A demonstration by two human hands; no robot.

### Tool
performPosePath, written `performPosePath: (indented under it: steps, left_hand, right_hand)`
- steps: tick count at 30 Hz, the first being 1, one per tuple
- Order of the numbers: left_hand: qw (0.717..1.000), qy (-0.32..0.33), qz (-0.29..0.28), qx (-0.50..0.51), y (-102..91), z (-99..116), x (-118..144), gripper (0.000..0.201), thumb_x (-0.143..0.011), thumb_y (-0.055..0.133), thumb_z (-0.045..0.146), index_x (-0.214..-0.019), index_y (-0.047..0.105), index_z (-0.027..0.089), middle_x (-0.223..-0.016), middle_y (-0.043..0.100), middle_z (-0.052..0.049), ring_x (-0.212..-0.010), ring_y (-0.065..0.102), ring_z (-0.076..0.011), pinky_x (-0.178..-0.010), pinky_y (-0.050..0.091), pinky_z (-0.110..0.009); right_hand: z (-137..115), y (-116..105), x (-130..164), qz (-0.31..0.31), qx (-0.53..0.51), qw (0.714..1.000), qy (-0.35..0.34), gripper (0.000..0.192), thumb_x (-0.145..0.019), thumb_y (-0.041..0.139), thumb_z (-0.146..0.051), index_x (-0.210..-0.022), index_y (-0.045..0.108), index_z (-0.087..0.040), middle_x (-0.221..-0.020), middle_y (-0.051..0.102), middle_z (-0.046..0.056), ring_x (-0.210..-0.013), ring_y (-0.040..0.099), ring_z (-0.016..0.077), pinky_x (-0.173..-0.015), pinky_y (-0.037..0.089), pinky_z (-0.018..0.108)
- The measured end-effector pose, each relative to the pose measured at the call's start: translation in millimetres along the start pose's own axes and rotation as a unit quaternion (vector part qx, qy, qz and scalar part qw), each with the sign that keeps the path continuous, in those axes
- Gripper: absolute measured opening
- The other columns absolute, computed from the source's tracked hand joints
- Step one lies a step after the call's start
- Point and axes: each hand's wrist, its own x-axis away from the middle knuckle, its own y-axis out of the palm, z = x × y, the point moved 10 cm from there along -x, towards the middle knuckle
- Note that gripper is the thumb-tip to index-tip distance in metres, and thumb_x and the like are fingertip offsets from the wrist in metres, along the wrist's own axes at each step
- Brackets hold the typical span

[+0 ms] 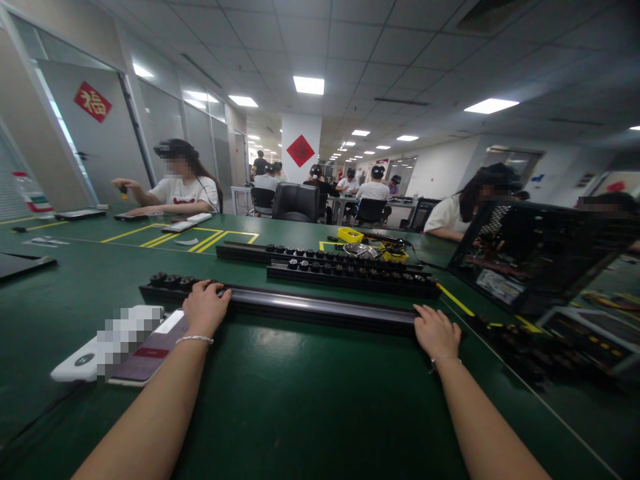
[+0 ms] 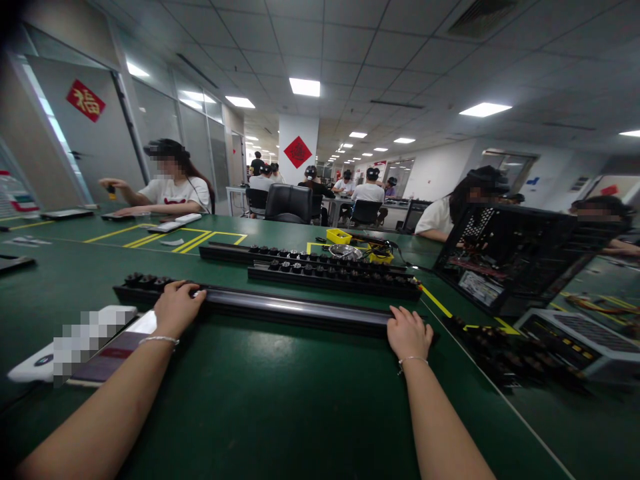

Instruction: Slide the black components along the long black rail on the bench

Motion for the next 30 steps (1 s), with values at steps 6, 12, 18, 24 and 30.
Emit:
performPosePath:
  steps: [6, 12, 18, 24, 30]
  left_hand:
    - [0.999, 0.031, -0.003, -0.016, -2.9, 14, 7, 0.036, -0.082, 0.041, 0.037, -0.104, 0.067, 0.024, -0.123, 0.052, -0.01, -0.106, 0.054, -0.0279, -0.092, 0.041, -0.044]
    - [0.999, 0.031, 0.008, -0.003, -1.8, 12, 6, 0.036, -0.083, 0.041, 0.038, -0.103, 0.068, 0.023, -0.123, 0.052, -0.01, -0.108, 0.053, -0.0269, -0.092, 0.042, -0.041]
    - [0.999, 0.041, 0.013, 0.018, 0.6, 12, 5, 0.034, -0.083, 0.042, 0.037, -0.098, 0.069, 0.023, -0.118, 0.053, -0.009, -0.105, 0.055, -0.0245, -0.091, 0.043, -0.036]
    - [0.998, 0.049, 0.02, 0.018, 0.2, 14, 5, 0.033, -0.084, 0.041, 0.036, -0.098, 0.069, 0.025, -0.115, 0.054, -0.008, -0.103, 0.056, -0.0235, -0.088, 0.044, -0.035]
    - [0.997, 0.071, 0.018, -0.011, -0.3, 21, 7, 0.033, -0.084, 0.039, 0.032, -0.101, 0.067, 0.027, -0.11, 0.058, -0.007, -0.093, 0.059, -0.0233, -0.08, 0.044, -0.036]
  right_hand:
    - [-1, -2, 2, 0.02, -0.002, 1.0, -0.001, 0.054, -0.086, 0.02, -0.032, -0.13, 0.052, -0.03, -0.141, 0.044, -0.002, -0.132, 0.032, 0.0227, -0.108, 0.019, 0.05]
    - [-1, -1, 0, 0.008, 0.002, 1.0, -0.004, 0.054, -0.087, 0.019, -0.034, -0.131, 0.051, -0.029, -0.141, 0.044, -0.001, -0.132, 0.031, 0.0232, -0.107, 0.021, 0.051]
    - [-1, -2, 1, -0.001, 0.01, 1.0, -0.005, 0.055, -0.087, 0.019, -0.035, -0.132, 0.05, -0.029, -0.141, 0.044, -0.001, -0.132, 0.031, 0.0239, -0.107, 0.022, 0.051]
    - [-1, -2, 1, 0.003, 0.008, 1.0, -0.008, 0.054, -0.087, 0.02, -0.035, -0.132, 0.05, -0.03, -0.141, 0.045, 0.0, -0.132, 0.032, 0.0236, -0.107, 0.021, 0.051]
    - [-3, -2, 1, 0.006, 0.011, 1.0, -0.012, 0.055, -0.087, 0.019, -0.034, -0.132, 0.05, -0.028, -0.141, 0.045, 0.0, -0.131, 0.033, 0.0242, -0.107, 0.022, 0.052]
